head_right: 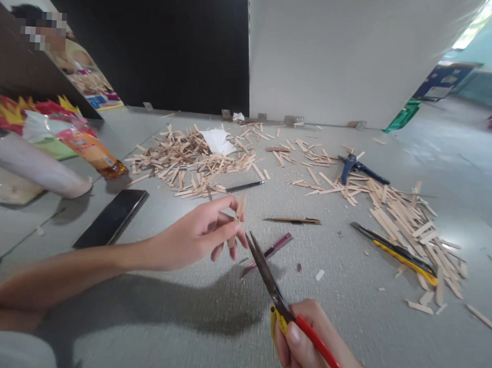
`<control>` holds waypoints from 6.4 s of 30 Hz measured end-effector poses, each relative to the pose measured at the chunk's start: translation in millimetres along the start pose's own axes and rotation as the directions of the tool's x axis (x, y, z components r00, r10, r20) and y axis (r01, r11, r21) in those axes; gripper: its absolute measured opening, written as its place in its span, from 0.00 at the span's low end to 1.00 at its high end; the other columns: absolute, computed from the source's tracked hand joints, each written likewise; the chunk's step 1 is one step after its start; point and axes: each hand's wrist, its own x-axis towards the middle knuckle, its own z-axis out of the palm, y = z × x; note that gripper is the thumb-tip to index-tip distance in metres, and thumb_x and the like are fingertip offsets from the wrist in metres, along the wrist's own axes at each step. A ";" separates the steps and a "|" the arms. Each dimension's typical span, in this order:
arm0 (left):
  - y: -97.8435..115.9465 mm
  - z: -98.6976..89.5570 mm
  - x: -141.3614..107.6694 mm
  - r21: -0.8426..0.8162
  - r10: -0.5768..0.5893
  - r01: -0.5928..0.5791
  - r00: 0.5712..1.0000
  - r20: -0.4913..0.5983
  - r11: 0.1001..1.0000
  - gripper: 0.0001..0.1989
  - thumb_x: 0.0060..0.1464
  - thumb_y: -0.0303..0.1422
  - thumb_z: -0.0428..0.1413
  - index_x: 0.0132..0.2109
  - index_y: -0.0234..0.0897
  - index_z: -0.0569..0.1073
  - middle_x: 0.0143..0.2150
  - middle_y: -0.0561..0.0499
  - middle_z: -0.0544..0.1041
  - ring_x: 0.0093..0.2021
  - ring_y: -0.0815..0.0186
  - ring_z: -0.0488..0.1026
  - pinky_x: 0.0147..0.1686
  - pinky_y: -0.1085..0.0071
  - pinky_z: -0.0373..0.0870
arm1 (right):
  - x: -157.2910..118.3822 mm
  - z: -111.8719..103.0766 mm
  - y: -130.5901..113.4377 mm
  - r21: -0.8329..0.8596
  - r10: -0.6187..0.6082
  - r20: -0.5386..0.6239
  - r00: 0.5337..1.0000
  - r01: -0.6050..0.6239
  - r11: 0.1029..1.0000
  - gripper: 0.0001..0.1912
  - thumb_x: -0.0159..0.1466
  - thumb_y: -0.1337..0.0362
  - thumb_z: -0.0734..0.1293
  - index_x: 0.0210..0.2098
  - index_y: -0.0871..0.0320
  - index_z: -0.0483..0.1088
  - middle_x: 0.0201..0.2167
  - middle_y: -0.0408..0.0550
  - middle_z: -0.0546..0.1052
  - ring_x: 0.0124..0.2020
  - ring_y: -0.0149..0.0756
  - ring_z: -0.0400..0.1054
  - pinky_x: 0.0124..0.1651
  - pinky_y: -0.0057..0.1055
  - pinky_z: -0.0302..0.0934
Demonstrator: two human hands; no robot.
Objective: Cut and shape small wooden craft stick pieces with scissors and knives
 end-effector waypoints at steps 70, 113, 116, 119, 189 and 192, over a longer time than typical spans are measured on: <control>-45.5 18.6 -12.6 0.618 0.741 -0.758 0.535 0.406 0.209 0.15 0.75 0.22 0.49 0.54 0.30 0.81 0.49 0.34 0.87 0.59 0.52 0.84 0.59 0.60 0.84 | 22.1 7.1 -2.8 -0.018 -0.103 0.008 0.995 0.103 0.995 0.34 0.69 0.31 0.67 0.30 0.57 0.72 0.21 0.43 0.73 0.21 0.30 0.65 0.27 0.29 0.62; -58.0 39.9 -9.0 0.699 0.502 -0.706 0.567 0.654 -0.113 0.12 0.69 0.22 0.57 0.34 0.34 0.75 0.25 0.50 0.77 0.24 0.62 0.73 0.26 0.65 0.68 | 29.8 13.7 2.5 -0.124 0.046 -0.091 0.995 -0.057 0.991 0.40 0.62 0.21 0.63 0.22 0.53 0.65 0.19 0.43 0.70 0.21 0.32 0.64 0.27 0.31 0.61; -59.6 42.3 -9.9 0.692 0.487 -0.712 0.567 0.664 -0.115 0.12 0.68 0.22 0.56 0.34 0.34 0.76 0.25 0.50 0.76 0.23 0.62 0.72 0.24 0.64 0.68 | 29.2 13.7 4.3 -0.163 0.053 -0.091 0.994 -0.067 0.984 0.38 0.65 0.25 0.64 0.23 0.53 0.65 0.19 0.43 0.69 0.21 0.31 0.64 0.27 0.30 0.61; -60.7 43.9 -11.2 0.684 0.484 -0.720 0.561 0.671 -0.115 0.12 0.68 0.22 0.56 0.33 0.33 0.76 0.24 0.51 0.75 0.23 0.62 0.71 0.24 0.64 0.68 | 28.2 14.4 2.5 -0.174 0.063 -0.097 0.993 -0.079 0.982 0.36 0.67 0.28 0.65 0.23 0.54 0.65 0.19 0.42 0.69 0.21 0.30 0.62 0.28 0.29 0.62; -0.2 22.4 -20.6 0.237 0.419 -0.351 0.828 -0.373 0.906 0.13 0.70 0.32 0.59 0.57 0.31 0.80 0.38 0.47 0.90 0.25 0.68 0.83 0.23 0.76 0.79 | 37.9 1.9 -11.4 -0.256 -0.054 -0.251 0.966 -0.012 0.967 0.37 0.64 0.27 0.66 0.19 0.53 0.64 0.15 0.44 0.68 0.17 0.31 0.62 0.22 0.29 0.60; -0.7 22.9 -22.4 0.259 0.432 -0.356 0.828 -0.358 0.898 0.13 0.70 0.31 0.59 0.57 0.31 0.80 0.38 0.47 0.90 0.24 0.69 0.83 0.22 0.77 0.79 | 37.4 1.1 -11.2 -0.271 -0.057 -0.246 0.968 -0.012 0.963 0.35 0.65 0.30 0.66 0.19 0.52 0.64 0.15 0.44 0.68 0.16 0.31 0.61 0.21 0.29 0.59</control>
